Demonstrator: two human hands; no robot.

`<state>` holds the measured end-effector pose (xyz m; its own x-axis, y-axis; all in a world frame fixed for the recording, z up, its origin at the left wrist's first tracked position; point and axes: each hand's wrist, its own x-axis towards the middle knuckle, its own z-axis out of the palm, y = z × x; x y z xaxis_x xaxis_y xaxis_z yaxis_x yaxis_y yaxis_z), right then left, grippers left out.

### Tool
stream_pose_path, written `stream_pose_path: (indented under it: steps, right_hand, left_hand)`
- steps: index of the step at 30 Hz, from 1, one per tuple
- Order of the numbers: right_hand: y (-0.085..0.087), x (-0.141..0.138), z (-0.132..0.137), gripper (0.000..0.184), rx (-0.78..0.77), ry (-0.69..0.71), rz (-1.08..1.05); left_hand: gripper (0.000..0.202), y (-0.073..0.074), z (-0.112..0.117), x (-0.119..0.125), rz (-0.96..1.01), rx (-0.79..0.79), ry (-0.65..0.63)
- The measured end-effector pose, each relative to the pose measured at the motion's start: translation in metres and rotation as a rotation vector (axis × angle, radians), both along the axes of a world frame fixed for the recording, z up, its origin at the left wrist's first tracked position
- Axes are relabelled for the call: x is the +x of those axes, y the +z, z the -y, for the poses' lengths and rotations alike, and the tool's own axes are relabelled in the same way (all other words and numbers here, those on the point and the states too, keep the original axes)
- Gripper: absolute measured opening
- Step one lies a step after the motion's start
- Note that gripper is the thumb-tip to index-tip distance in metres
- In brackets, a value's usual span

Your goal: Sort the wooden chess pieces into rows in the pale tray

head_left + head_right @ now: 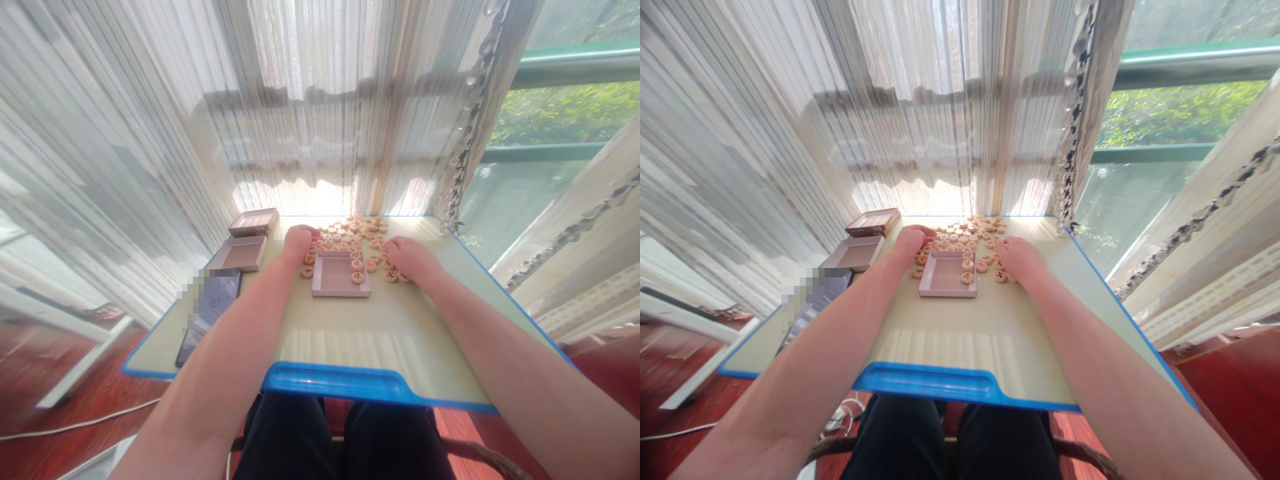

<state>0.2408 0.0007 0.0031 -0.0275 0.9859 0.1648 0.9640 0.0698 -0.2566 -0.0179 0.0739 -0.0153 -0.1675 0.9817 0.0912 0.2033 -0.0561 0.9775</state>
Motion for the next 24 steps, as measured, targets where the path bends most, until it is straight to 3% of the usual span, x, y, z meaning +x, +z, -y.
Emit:
stream_pose_path:
  steps: [7, 17, 21, 24]
  right_hand:
    - [0.002, 0.003, -0.002, 0.036, 0.120, -0.034, -0.118]
    - [-0.006, 0.010, -0.008, 0.037, 0.128, 0.048, -0.097]
    - [0.001, 0.007, -0.001, 0.025, 0.168, 0.090, 0.018]
    - [0.006, 0.002, 0.007, 0.023, 0.236, 0.206, 0.123]
  left_hand:
    - [0.027, -0.004, -0.003, 0.000, -0.013, -0.009, -0.006]
    - [0.027, -0.003, -0.001, 0.002, -0.127, 0.022, -0.022]
    - [0.028, 0.000, 0.004, 0.005, -0.173, 0.059, -0.026]
    - [0.028, 0.000, 0.006, 0.007, -0.184, 0.064, -0.030]
